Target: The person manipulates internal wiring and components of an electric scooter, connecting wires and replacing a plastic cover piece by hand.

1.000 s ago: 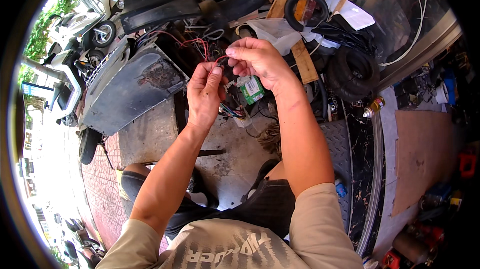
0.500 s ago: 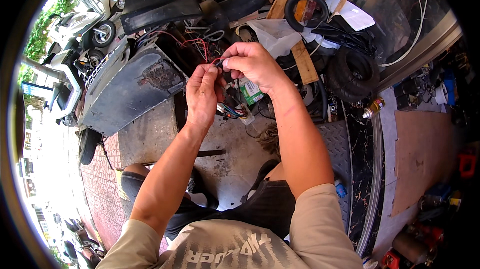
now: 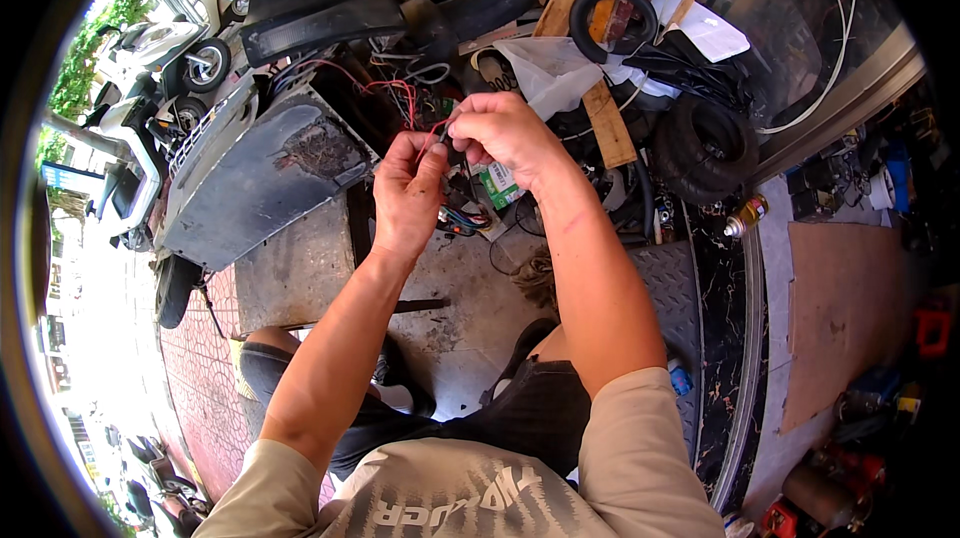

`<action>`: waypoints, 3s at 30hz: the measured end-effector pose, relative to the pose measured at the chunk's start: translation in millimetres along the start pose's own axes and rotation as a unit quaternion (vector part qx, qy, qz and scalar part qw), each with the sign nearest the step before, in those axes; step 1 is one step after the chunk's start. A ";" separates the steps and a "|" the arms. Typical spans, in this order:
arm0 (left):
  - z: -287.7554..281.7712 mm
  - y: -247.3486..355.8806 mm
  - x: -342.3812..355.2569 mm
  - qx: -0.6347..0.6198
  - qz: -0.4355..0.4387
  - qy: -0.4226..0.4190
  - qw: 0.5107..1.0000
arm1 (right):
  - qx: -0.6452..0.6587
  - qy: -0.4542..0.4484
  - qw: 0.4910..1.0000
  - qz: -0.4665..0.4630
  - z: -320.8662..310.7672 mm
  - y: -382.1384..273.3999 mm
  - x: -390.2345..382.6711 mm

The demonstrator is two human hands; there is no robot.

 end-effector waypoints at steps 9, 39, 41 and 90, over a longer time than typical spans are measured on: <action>-2.0 7.5 -1.9 0.029 0.006 0.001 1.000 | -0.033 -0.009 0.999 -0.034 4.1 -2.2 0.2; -22.2 34.7 19.2 -0.184 -0.169 -0.181 0.951 | -0.402 0.084 0.769 -0.490 55.4 -54.1 -28.2; -20.0 37.8 15.6 -0.153 -0.158 -0.173 0.960 | -0.365 0.090 0.815 -0.440 44.9 -49.2 -20.4; -5.1 26.9 13.0 -0.321 -0.159 -0.151 0.921 | -0.062 0.038 0.965 -0.253 17.7 -15.9 -4.2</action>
Point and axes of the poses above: each hand's wrist, its own x-axis towards the middle knuckle, its own z-axis out of the palm, y = z × x, the point moved 6 cm from there along x, towards the middle knuckle, and after that the axes turned 10 degrees about x, right-handed, at the moved point
